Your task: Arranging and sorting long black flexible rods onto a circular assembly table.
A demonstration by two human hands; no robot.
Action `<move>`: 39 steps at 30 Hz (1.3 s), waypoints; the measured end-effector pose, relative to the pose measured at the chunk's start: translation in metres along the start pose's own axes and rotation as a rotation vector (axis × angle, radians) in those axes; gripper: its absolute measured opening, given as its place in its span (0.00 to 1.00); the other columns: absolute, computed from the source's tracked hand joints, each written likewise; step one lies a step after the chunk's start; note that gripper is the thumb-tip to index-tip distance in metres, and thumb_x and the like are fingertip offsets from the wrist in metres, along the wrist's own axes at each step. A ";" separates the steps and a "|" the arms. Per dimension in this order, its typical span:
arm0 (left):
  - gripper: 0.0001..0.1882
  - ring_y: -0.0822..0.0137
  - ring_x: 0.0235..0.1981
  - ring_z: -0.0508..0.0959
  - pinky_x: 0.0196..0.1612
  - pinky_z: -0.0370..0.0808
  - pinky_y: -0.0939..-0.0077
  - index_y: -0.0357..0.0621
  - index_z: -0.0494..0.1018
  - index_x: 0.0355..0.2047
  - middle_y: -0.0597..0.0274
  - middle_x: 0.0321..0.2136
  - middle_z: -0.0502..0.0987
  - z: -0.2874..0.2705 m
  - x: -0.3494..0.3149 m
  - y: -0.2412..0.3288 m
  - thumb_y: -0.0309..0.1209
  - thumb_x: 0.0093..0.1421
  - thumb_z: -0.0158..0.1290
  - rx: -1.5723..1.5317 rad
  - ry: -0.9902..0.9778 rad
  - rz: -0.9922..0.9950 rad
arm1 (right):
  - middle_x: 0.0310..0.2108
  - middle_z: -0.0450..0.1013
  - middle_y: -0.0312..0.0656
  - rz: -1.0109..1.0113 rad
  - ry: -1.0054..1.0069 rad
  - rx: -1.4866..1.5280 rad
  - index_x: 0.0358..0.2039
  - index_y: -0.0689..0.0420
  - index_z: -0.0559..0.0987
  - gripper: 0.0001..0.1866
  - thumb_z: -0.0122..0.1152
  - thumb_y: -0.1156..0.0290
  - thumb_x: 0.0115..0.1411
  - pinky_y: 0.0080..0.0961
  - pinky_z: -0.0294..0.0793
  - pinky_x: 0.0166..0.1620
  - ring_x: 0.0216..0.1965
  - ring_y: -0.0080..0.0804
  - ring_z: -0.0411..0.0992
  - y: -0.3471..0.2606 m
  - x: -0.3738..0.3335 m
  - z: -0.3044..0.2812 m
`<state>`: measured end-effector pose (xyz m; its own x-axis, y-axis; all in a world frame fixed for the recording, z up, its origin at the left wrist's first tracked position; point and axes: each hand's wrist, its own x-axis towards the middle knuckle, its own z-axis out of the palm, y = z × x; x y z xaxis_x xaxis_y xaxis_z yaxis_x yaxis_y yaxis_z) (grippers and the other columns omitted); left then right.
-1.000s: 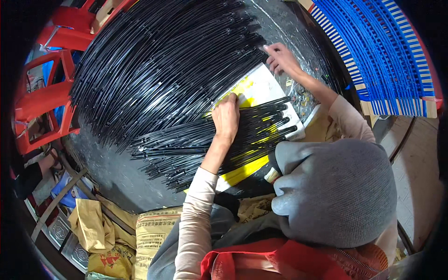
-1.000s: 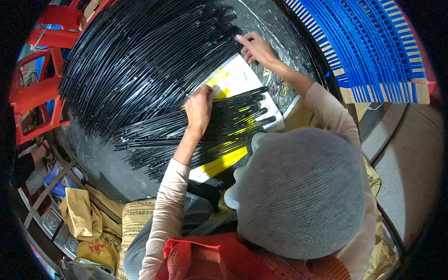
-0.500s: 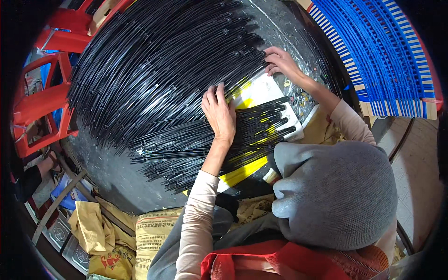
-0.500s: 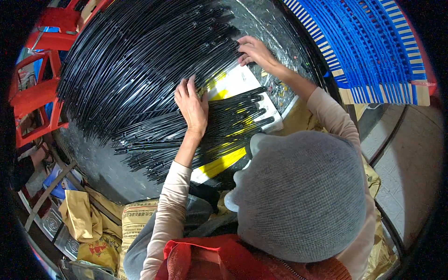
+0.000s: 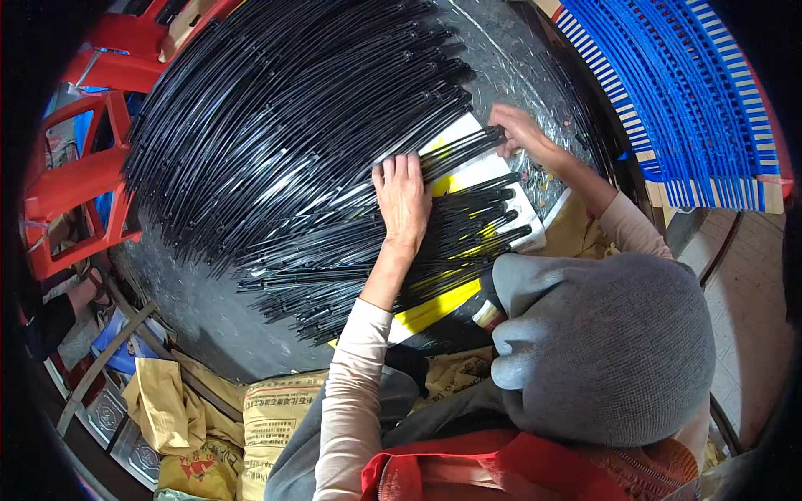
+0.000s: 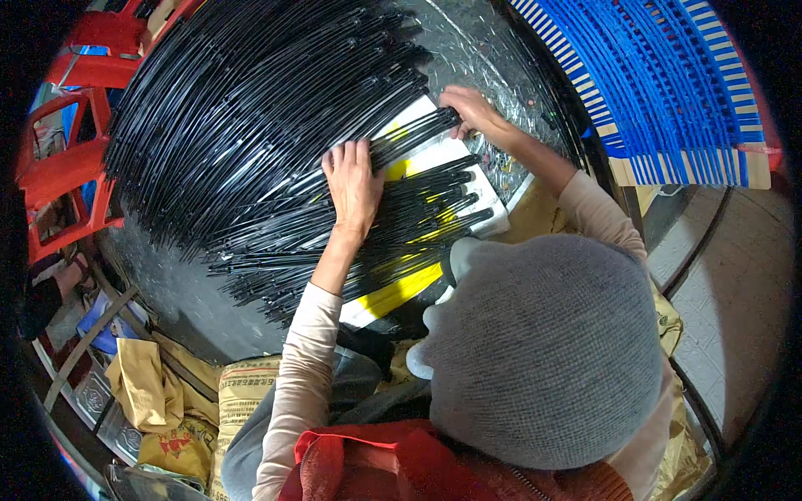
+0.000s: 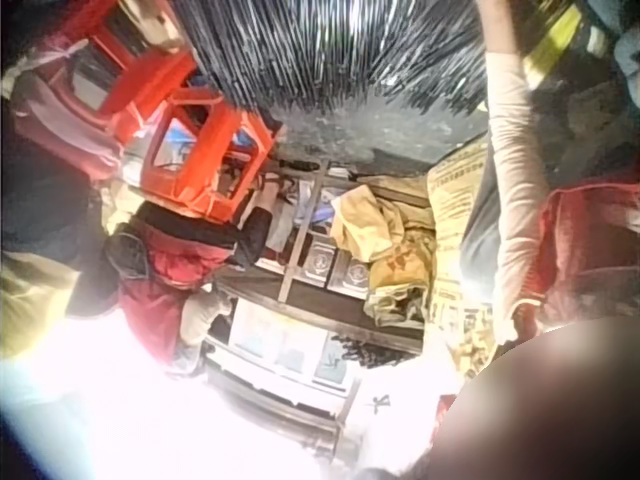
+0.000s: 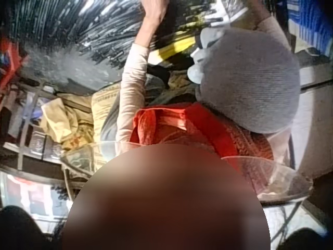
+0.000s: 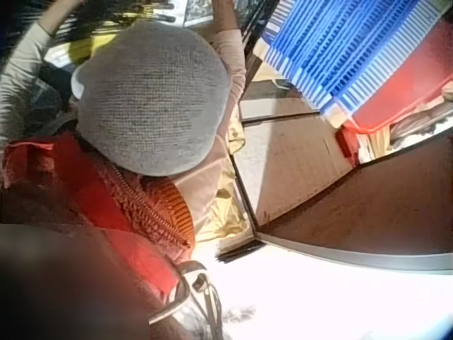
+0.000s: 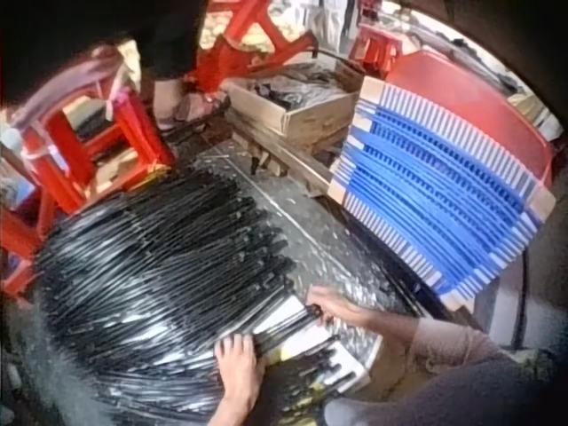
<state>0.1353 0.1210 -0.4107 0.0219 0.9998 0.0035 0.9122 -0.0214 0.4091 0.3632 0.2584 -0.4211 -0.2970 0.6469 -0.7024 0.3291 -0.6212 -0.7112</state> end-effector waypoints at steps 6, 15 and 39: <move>0.18 0.55 0.35 0.75 0.43 0.72 0.63 0.40 0.70 0.34 0.55 0.30 0.73 -0.002 0.002 -0.005 0.26 0.41 0.64 -0.086 -0.068 0.025 | 0.36 0.73 0.38 -0.215 0.146 -0.722 0.33 0.57 0.74 0.09 0.55 0.64 0.62 0.20 0.76 0.35 0.31 0.23 0.72 0.009 0.019 0.000; 0.22 0.51 0.36 0.74 0.42 0.72 0.60 0.37 0.70 0.38 0.52 0.32 0.74 0.000 0.000 -0.007 0.29 0.44 0.66 -0.155 -0.137 0.047 | 0.53 0.70 0.49 -0.262 0.133 -0.171 0.56 0.60 0.71 0.22 0.56 0.72 0.60 0.27 0.76 0.46 0.47 0.34 0.73 0.000 0.042 0.014; 0.12 0.53 0.42 0.73 0.41 0.74 0.64 0.42 0.73 0.39 0.54 0.40 0.74 -0.014 0.010 -0.014 0.22 0.54 0.58 -0.187 0.295 -0.028 | 0.46 0.69 0.47 -0.495 0.297 -1.073 0.42 0.54 0.72 0.22 0.69 0.61 0.51 0.40 0.66 0.51 0.53 0.48 0.64 0.000 0.031 0.021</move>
<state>0.1171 0.1315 -0.4038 -0.1460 0.9591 0.2424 0.8197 -0.0199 0.5724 0.3358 0.2690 -0.4433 -0.4303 0.8734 -0.2282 0.8538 0.3117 -0.4169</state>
